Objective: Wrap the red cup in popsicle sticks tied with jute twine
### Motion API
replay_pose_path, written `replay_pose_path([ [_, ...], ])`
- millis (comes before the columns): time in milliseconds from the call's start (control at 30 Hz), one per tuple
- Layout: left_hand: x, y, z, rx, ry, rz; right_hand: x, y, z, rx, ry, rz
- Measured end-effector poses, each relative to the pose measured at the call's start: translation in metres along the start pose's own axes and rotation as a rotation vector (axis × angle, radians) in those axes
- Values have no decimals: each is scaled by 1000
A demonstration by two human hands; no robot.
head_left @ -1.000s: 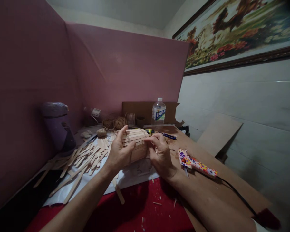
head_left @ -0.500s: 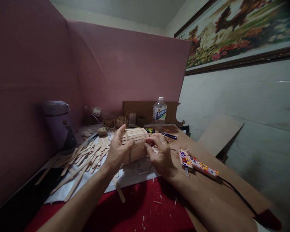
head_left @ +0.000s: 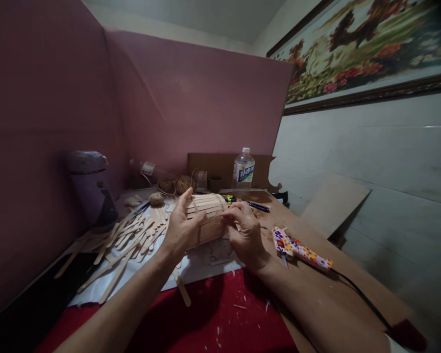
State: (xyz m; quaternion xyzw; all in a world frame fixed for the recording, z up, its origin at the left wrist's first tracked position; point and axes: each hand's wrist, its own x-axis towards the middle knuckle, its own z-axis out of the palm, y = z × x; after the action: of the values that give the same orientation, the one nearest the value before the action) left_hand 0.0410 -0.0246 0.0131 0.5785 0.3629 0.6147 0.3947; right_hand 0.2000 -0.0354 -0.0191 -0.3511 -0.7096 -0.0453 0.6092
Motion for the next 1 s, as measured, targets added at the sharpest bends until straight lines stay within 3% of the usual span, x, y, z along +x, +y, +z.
replay_pose_path([
  [433, 2, -5, -1, -41, 34, 5, 0, -4, 3, -47, -93, 59],
  [733, 3, -1, -6, -92, 42, -52, -3, 4, 4, 30, 84, 238],
  [1000, 8, 0, -10, -131, 79, -97, -1, 2, 4, 62, 94, 288],
])
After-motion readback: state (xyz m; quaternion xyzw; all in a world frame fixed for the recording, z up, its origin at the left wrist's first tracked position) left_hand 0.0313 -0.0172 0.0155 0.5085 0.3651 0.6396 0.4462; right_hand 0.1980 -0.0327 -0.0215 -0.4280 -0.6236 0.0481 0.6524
